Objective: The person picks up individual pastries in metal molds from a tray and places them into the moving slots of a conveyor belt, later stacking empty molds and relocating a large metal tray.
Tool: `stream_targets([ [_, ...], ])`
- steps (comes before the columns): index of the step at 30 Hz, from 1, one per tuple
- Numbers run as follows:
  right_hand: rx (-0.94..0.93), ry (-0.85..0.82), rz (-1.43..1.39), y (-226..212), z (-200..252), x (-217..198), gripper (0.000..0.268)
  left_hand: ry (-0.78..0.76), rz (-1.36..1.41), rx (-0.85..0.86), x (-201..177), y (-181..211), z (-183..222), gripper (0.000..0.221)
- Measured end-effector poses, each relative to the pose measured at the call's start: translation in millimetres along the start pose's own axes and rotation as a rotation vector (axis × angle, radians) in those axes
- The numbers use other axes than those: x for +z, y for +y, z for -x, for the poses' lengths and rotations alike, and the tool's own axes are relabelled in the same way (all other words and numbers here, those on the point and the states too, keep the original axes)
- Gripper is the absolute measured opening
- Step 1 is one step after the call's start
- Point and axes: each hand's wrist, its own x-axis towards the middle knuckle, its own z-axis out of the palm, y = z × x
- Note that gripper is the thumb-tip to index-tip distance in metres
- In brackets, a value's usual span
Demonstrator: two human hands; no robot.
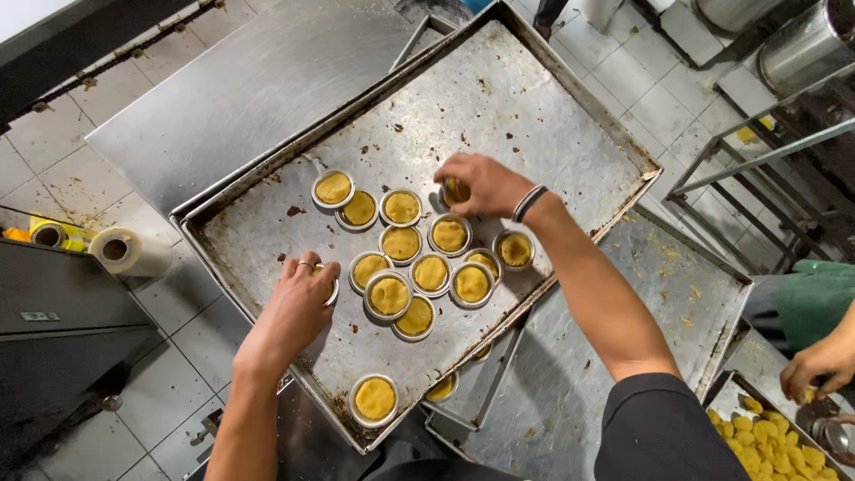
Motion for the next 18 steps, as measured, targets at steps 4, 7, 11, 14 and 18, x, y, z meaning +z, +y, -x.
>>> stream_targets([
  [4,-0.023,0.182,-0.12,6.8,31.6,-34.6,0.059,-0.019,0.178,0.006,-40.7,5.9,9.7,0.063],
  [7,-0.01,0.155,-0.069,17.7,28.6,-24.2,0.06,0.014,0.263,-0.018,-62.3,4.2,-7.0,0.066],
  [11,-0.073,0.004,0.11,11.8,10.1,1.8,0.064,0.211,0.282,0.12,-64.2,-10.7,-79.9,0.069],
  [14,-0.055,-0.058,0.226,16.7,2.2,8.2,0.06,0.17,0.249,0.175,-67.0,-14.6,-116.2,0.069],
  [18,0.051,-0.106,0.313,40.5,11.0,10.7,0.059,-0.043,0.145,0.088,-79.1,-12.3,-121.2,0.071],
])
